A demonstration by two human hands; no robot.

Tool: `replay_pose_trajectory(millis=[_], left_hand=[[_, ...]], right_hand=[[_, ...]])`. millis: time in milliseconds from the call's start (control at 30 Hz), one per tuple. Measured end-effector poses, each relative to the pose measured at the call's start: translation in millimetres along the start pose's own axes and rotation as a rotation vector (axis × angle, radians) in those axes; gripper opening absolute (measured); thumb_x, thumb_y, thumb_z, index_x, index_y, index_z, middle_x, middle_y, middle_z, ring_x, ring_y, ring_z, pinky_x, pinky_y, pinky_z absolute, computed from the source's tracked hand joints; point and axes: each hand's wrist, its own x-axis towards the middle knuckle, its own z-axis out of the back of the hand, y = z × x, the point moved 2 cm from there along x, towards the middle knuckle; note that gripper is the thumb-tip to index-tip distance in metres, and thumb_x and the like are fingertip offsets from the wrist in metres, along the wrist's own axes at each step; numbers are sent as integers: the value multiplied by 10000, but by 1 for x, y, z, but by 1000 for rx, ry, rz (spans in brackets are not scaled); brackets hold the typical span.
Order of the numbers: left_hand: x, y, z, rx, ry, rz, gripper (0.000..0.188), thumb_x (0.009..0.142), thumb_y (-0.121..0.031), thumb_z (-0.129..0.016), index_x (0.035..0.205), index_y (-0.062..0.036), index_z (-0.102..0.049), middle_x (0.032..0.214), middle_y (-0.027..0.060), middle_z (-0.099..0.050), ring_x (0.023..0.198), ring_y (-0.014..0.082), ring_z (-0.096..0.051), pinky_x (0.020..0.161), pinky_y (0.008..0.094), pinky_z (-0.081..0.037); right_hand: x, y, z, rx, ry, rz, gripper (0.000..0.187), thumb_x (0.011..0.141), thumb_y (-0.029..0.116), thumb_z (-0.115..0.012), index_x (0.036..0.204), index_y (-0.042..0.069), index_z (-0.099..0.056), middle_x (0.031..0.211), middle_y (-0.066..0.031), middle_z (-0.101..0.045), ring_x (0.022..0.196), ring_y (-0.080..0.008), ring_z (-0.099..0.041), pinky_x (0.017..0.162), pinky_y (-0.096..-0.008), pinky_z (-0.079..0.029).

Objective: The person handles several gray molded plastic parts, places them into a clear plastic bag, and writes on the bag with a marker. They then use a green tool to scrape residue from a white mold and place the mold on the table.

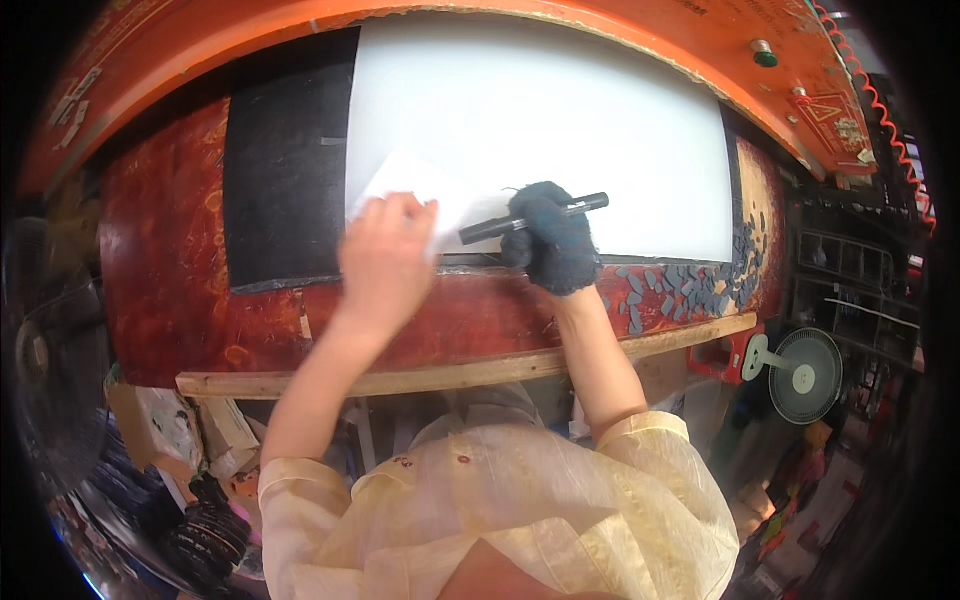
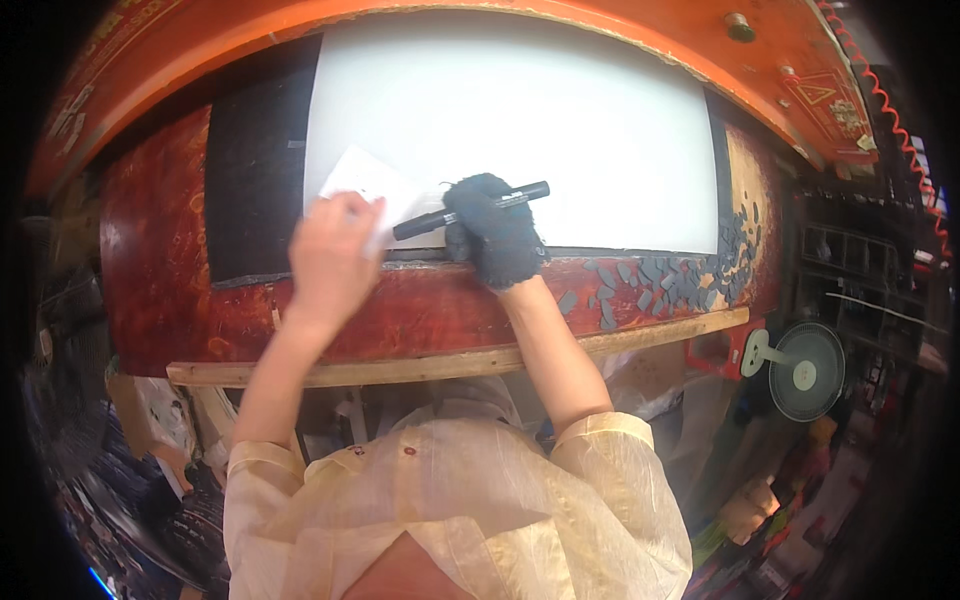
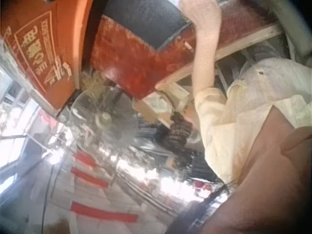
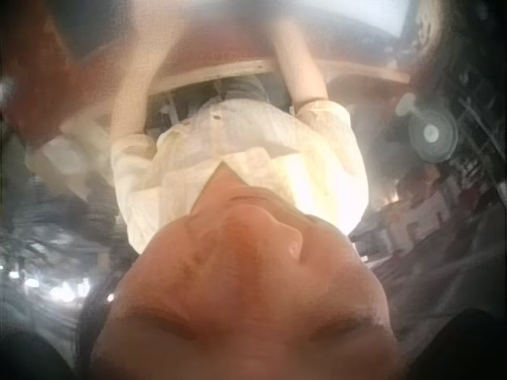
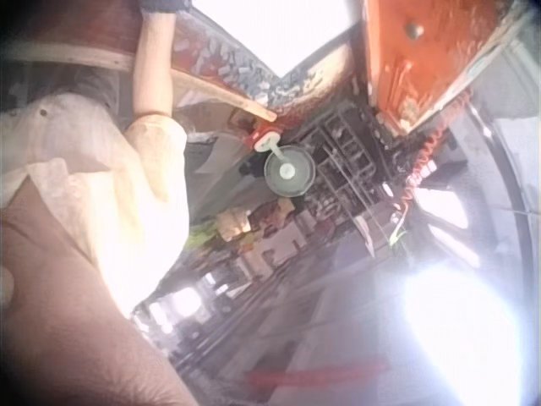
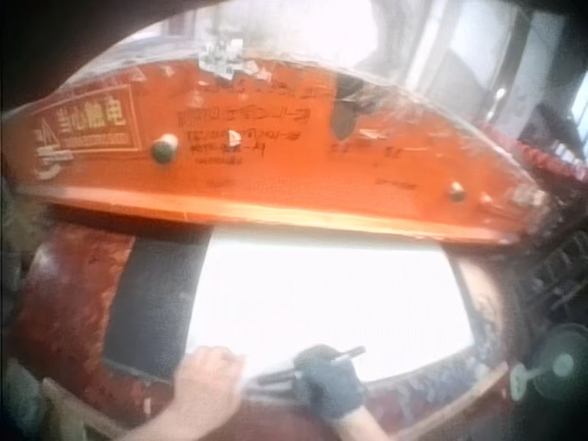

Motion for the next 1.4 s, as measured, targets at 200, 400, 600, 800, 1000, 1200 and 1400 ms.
replay_pose_trajectory(millis=[200,400,600,800,1000,1200,1400], left_hand=[[-23,-41,-2,-301,270,124,745,697,-366,-730,1278,12,-456,1248,153,-490,1124,304,-483,929,395,-405],[-38,-59,23,-292,61,-4,697,702,-119,-711,1333,-70,-418,1272,154,-471,1156,314,-465,945,397,-400],[-53,-57,-2,-472,-108,125,344,656,-44,-691,959,-120,-545,764,46,-632,653,228,-636,543,334,-479],[-48,9,35,-516,7,692,111,792,-50,-592,856,-68,-503,679,81,-570,573,134,-540,542,270,-433],[-38,11,8,-224,-160,-79,237,765,-134,-646,1001,-123,-651,970,67,-648,964,245,-596,823,404,-440],[-34,-2,-33,-45,-197,-25,294,766,-171,-652,1059,-147,-640,1145,22,-585,1114,243,-495,885,386,-350],[-45,-21,-47,-70,-209,169,340,737,-190,-669,1074,-164,-637,1154,19,-543,1085,225,-450,863,376,-302]], right_hand=[[-17,2,15,55,-37,23,164,836,195,-571,864,34,-568,595,-47,-513,467,-133,-471,423,-251,-373],[-36,11,3,-690,95,346,143,842,178,-559,812,39,-552,605,-37,-503,470,-117,-456,410,-255,-353],[-71,14,-37,-1377,416,660,87,789,115,-534,731,61,-570,632,-67,-529,584,-189,-528,563,-361,-423],[-102,68,-8,-767,372,417,74,819,120,-558,851,53,-559,739,-68,-545,649,-187,-543,614,-334,-439],[-51,45,12,-346,57,438,247,854,185,-599,1030,17,-557,825,-74,-594,742,-178,-572,640,-283,-434],[-10,0,19,-530,-85,479,194,850,128,-556,984,-8,-586,757,-95,-613,677,-165,-563,662,-281,-430],[13,-8,-4,-464,-49,481,119,826,35,-553,925,-13,-598,753,-84,-600,621,-153,-556,574,-263,-447]])
